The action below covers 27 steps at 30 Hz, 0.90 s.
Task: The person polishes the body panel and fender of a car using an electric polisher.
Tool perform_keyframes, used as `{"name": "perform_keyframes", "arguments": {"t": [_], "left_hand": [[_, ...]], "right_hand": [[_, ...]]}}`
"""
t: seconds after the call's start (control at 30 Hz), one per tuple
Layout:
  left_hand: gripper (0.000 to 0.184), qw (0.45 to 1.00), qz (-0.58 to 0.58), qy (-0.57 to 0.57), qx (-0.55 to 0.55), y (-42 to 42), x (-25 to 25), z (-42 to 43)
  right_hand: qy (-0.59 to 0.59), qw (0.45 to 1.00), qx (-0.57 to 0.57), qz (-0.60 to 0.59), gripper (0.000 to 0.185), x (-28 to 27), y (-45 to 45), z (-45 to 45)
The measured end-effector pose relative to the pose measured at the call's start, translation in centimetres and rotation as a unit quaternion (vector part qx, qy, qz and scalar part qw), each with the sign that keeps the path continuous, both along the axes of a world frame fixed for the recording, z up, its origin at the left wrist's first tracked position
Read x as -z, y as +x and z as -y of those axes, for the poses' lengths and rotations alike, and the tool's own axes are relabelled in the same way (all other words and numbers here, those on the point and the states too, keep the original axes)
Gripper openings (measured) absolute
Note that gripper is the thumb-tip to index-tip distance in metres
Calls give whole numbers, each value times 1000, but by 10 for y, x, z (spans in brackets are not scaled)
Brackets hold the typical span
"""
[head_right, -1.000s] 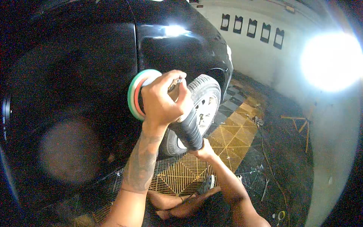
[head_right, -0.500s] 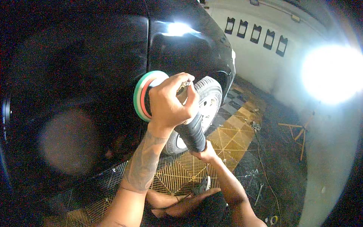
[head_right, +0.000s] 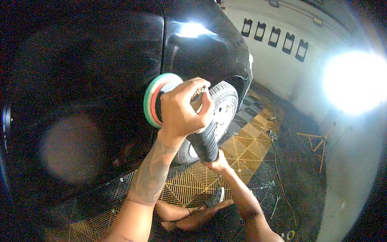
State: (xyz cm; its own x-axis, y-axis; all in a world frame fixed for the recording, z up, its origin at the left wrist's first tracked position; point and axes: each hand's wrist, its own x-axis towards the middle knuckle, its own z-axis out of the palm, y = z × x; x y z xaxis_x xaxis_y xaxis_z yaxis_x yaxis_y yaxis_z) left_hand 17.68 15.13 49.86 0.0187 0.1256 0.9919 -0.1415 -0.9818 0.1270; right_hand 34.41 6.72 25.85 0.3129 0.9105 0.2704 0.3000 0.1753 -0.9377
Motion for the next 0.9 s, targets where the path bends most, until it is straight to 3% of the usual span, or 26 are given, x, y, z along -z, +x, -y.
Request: {"name": "perform_keyframes", "arguments": {"t": [0.2, 0.27, 0.4, 0.53, 0.67, 0.8, 0.9], "left_hand": [[18, 1000, -14, 11, -26, 9, -43, -10], [19, 997, -61, -10, -37, 7, -59, -9], [19, 999, -28, -14, -13, 7, -31, -16], [18, 999, -40, -9, -3, -3, 13, -16], [17, 999, -49, -18, -6, 13, 6, -23], [20, 997, -69, -27, -30, 26, -22, -28], [20, 999, -43, 0, -18, 20, -10, -35]], "right_hand": [[21, 1000, 6, -21, 45, -26, -3, -16], [-43, 998, 32, -25, 46, -41, -8, -17], [43, 998, 28, -37, 47, -26, -20, -14], [8, 999, 33, -18, 48, 27, -18, -11], [46, 996, 20, -73, 49, 30, -14, -18], [-64, 994, 56, -73, 53, -3, -8, -20], [-9, 999, 28, -41, 60, 3, -17, -23]]}}
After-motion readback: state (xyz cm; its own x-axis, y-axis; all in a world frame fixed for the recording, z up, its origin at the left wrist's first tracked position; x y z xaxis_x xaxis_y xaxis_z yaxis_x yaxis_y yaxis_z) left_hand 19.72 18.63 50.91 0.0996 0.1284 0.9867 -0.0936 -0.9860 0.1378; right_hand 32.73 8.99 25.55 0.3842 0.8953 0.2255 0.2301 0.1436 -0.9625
